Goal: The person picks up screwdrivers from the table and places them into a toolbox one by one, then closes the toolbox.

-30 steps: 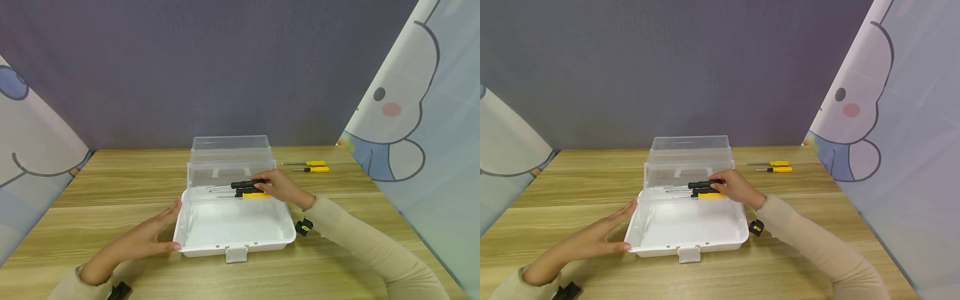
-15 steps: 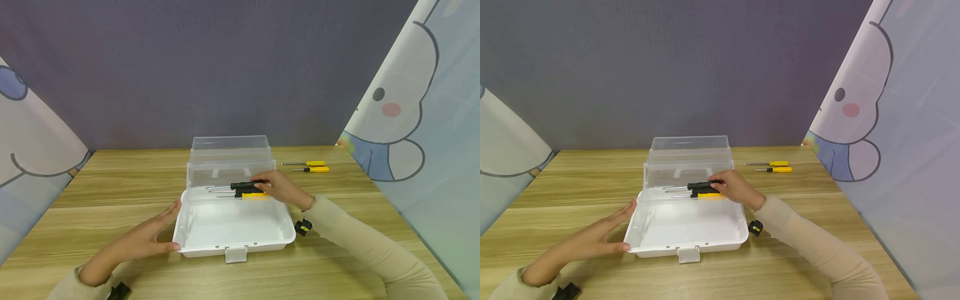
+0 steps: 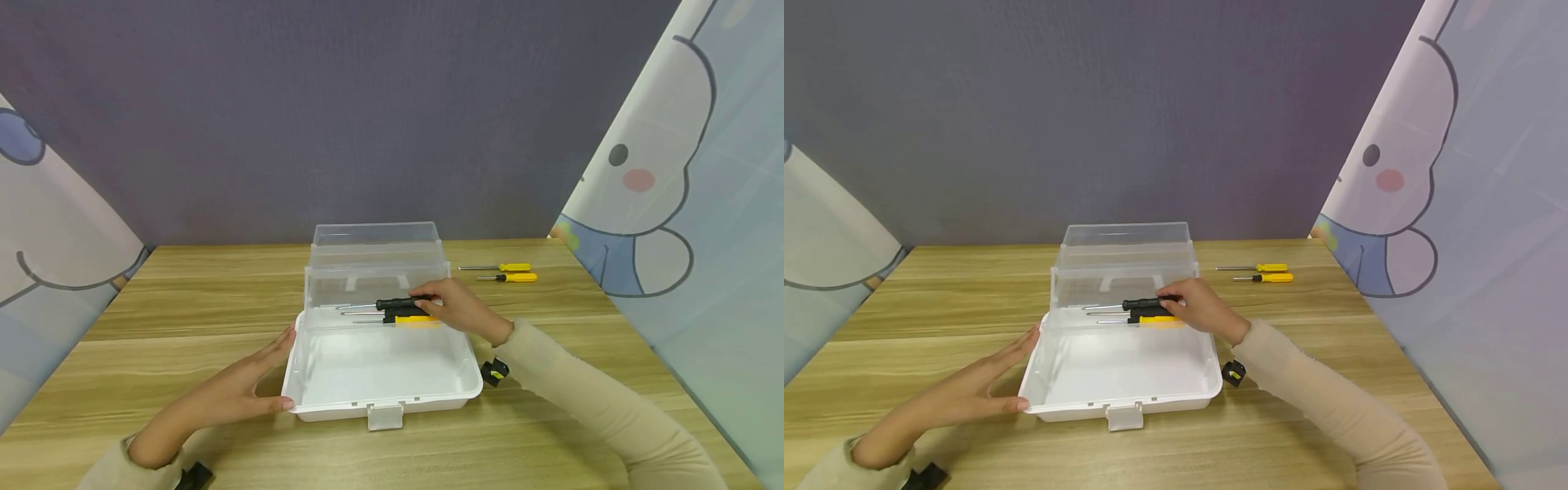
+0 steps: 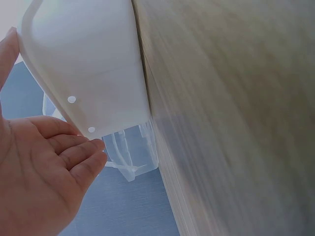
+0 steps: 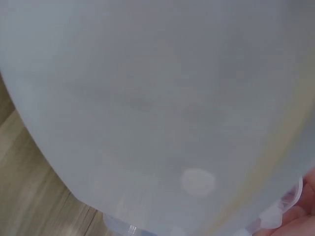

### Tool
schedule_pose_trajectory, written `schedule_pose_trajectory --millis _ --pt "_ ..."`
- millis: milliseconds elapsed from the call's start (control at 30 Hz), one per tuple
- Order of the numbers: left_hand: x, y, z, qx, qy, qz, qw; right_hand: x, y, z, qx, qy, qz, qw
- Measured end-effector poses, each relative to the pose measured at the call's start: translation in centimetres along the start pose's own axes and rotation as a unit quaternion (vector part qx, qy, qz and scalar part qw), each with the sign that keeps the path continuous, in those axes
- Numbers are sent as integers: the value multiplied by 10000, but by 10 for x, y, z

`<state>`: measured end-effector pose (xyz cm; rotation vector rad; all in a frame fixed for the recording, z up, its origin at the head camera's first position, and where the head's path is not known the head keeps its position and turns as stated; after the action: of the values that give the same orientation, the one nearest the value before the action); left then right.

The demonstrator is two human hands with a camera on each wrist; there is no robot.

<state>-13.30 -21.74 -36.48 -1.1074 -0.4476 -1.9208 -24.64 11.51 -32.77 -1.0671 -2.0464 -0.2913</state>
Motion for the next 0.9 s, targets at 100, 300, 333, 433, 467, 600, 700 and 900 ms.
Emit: schedule_pose_trajectory --millis 100,300,333,433,467,600,700,900 --pt "0 0 0 7 -13 -8 10000 0 0 0 1 -7 3 10000" --pt "0 1 -1 -41 -47 41 10000 0 0 -1 -8 -48 17 10000" --pt "0 1 -1 -44 -44 33 10000 0 0 -1 -12 -62 13 10000" --pt "0 1 -1 -41 -57 17 10000 0 0 0 -30 -105 26 9999" --pt "0 0 -1 -41 -58 16 10000 0 0 0 -34 -122 38 9999" --pt "0 0 -1 -41 -42 7 10000 1 1 1 -8 -200 96 9998" --pt "0 0 -1 -61 0 6 10000 1 1 2 -26 -302 129 9995" --pt "0 1 -1 -54 46 13 10000 2 3 3 -95 -601 144 9980"
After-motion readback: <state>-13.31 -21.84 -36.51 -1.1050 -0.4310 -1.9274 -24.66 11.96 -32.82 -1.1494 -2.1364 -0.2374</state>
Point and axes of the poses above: each hand's wrist, its own y-axis away from the middle knuckle, its own x-axis out of the back of the hand, z = x × y, the point moved 3 cm from there along -y, towards the middle knuckle, and after that the axes turned 4 degrees about -y, right-handed, at the moved point
